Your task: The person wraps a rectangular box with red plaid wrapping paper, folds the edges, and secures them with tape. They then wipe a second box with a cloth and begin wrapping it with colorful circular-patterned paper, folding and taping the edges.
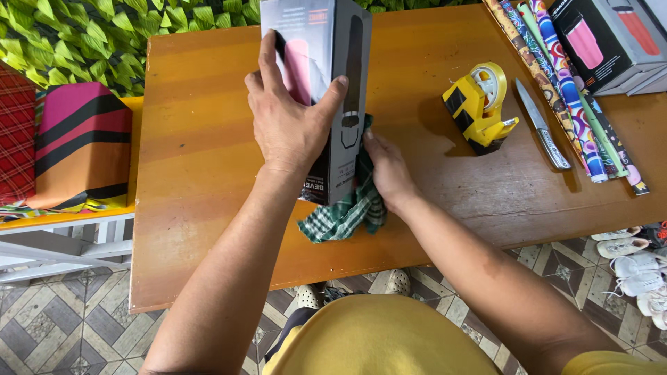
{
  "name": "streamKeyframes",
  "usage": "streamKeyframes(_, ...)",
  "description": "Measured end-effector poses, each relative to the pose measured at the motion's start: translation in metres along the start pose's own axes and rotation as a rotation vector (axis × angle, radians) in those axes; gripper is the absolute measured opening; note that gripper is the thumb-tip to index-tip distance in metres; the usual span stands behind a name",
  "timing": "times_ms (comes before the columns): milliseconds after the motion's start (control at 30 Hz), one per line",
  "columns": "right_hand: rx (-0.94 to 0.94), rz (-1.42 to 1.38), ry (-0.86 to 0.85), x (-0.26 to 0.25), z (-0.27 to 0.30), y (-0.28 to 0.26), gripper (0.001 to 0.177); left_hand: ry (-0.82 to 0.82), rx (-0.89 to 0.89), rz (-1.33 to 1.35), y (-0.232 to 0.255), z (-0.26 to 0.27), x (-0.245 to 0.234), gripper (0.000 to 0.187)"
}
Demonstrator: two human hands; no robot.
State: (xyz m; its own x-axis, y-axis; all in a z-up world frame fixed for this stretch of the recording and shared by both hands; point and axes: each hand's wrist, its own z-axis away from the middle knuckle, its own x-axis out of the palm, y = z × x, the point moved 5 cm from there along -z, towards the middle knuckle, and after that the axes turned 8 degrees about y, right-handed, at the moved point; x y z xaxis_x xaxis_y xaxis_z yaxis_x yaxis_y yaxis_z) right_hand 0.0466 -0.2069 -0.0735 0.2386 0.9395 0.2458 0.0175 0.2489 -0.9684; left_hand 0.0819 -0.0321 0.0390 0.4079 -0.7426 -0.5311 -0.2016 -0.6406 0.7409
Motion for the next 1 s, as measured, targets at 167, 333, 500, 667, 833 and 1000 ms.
streamKeyframes(167, -0.037, -0.165, 0.108, -0.014, -0.017, -0.011, 0.05, -0.108, 0.062, -0.098, 0.003, 0.009, 0.009, 0.112)
streamKeyframes(333, -0.066, 0.381, -0.036, -0.011, -0.009, -0.011, 0.045, -0.114, 0.01, -0.091, 0.0, 0.003, 0.002, 0.109)
streamKeyframes(500, -0.385, 0.213, 0.12, -0.023, -0.035, -0.056, 0.047, -0.318, 0.005, -0.297, -0.003, -0.003, 0.004, 0.115)
streamKeyframes(667, -0.787, 0.678, 0.13, 0.01, 0.001, -0.042, 0.044, -0.347, -0.03, -0.216, 0.001, 0.006, 0.01, 0.118)
streamKeyframes(833, -0.596, 0.605, 0.057, 0.011, 0.024, -0.012, 0.037, -0.364, -0.093, -0.251, -0.023, -0.005, 0.002, 0.116)
streamKeyframes(1000, -0.546, 0.454, 0.165, -0.003, -0.011, -0.03, 0.032, -0.422, -0.103, -0.266, -0.028, -0.003, 0.008, 0.116)
